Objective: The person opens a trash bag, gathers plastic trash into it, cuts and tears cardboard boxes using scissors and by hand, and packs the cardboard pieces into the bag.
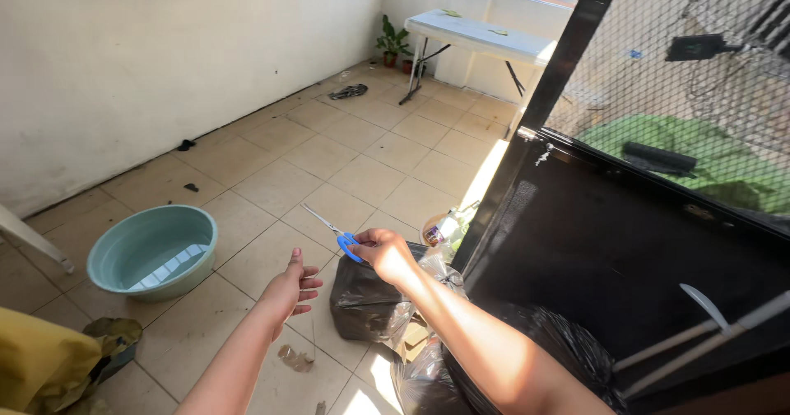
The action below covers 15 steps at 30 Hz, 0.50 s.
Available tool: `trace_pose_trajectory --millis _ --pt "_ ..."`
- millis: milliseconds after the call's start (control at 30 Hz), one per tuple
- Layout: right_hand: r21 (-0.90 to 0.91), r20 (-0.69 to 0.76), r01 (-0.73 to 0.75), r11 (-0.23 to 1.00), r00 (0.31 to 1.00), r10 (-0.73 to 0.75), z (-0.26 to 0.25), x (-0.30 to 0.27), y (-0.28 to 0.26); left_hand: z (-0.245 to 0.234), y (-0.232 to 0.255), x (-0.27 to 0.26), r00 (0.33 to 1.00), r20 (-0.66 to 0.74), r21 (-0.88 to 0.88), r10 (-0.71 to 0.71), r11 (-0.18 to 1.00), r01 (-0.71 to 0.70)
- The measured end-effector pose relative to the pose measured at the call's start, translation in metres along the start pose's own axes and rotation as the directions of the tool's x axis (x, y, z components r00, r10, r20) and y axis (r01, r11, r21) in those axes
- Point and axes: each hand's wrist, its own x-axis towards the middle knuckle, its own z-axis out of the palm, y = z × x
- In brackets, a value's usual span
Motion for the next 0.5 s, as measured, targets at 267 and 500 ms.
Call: trace_pose_trajectory --millis 267,500 --pt "-0.485 -0.312 0.017 0.874 0.931 -0.191 -0.229 -0.009 0.062 0.103 0.056 0.019 0.97 0.222 0.138 0.095 0.982 -0.128" --pt "-0.657 -0.448 -0.183 0.731 0.875 -0.183 -0.376 0.011 0.123 0.195 0.116 0.07 0.977 0.158 0.165 0.141 0.972 -0.167"
